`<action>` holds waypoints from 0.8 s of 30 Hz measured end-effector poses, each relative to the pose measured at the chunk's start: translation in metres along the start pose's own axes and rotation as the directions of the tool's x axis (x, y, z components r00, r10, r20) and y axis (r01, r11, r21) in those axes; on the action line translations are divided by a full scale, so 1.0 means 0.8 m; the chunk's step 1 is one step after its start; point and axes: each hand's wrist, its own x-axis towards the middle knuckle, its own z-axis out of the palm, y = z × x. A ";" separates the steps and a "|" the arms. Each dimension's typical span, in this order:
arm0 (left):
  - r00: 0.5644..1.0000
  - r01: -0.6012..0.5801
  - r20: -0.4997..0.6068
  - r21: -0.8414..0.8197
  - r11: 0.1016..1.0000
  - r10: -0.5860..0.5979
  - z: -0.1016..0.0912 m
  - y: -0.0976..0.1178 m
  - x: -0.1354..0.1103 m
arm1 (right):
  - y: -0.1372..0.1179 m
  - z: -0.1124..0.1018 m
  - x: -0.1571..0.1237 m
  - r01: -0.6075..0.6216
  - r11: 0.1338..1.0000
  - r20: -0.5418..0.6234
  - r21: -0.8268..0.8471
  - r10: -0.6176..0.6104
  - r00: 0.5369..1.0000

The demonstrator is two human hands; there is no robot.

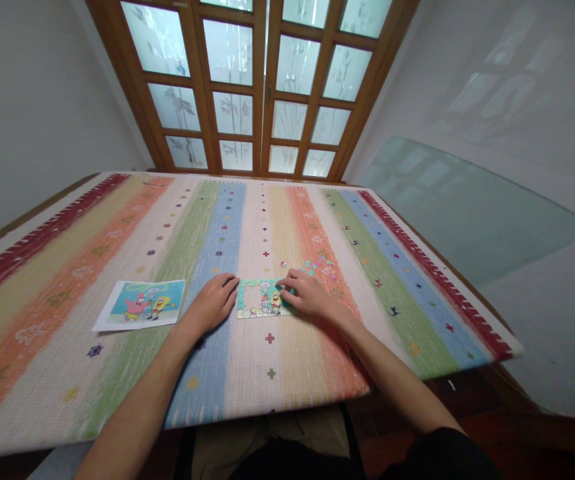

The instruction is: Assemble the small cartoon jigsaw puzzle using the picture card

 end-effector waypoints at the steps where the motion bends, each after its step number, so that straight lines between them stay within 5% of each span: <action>1: 1.000 0.000 -0.003 -0.005 1.000 0.000 0.000 0.000 0.000 | -0.002 0.001 -0.004 0.011 0.999 0.000 -0.037 -0.011 1.000; 11: 1.000 -0.011 -0.021 0.006 1.000 0.011 0.003 -0.002 0.000 | 0.003 0.015 -0.015 0.079 0.987 -0.040 -0.138 -0.085 0.996; 24: 0.999 -0.022 -0.027 0.028 0.999 0.023 0.005 -0.005 -0.001 | 0.082 -0.017 -0.037 -0.147 0.988 -0.323 0.052 0.156 0.933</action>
